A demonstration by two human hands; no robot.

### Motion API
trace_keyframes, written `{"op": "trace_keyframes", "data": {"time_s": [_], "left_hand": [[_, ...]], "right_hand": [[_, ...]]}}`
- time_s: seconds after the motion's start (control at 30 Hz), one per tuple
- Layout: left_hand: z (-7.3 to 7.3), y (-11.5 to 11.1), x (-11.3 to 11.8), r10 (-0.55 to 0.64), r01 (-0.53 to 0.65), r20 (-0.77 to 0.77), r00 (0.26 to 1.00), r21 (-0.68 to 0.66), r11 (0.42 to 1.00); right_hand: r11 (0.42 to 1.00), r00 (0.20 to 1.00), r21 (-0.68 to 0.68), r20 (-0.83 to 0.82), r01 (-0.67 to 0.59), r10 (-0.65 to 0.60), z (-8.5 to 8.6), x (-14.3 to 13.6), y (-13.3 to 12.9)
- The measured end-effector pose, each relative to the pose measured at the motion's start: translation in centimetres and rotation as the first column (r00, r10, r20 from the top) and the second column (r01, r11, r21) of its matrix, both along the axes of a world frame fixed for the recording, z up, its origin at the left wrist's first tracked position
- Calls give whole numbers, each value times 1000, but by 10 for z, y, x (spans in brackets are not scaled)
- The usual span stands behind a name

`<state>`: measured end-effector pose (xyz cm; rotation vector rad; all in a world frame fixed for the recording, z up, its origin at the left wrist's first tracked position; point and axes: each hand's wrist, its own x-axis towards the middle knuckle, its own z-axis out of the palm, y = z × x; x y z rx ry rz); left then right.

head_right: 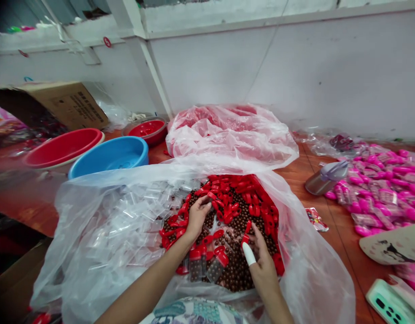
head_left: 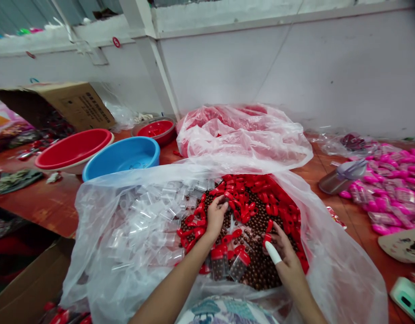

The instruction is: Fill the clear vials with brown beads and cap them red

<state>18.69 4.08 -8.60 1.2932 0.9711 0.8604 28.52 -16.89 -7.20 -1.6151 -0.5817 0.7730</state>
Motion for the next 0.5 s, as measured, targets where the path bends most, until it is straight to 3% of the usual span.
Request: {"op": "trace_keyframes", "data": {"time_s": [0.1, 0.23, 0.37, 0.5], "left_hand": [[9, -6, -7, -19, 36, 130, 991, -135, 990], [28, -17, -19, 17, 114, 329, 944, -376, 920], [46, -30, -30, 2, 182, 392, 920, -431, 884], [58, -41, -39, -50, 261, 432, 900, -445, 857]], "right_hand": [[997, 993, 73, -117, 29, -20, 3, -2, 2], [987, 944, 117, -323, 114, -71, 8, -5, 7], [967, 864, 225, -503, 120, 10, 19, -9, 13], [978, 843, 202, -535, 58, 61, 31, -13, 19]]}}
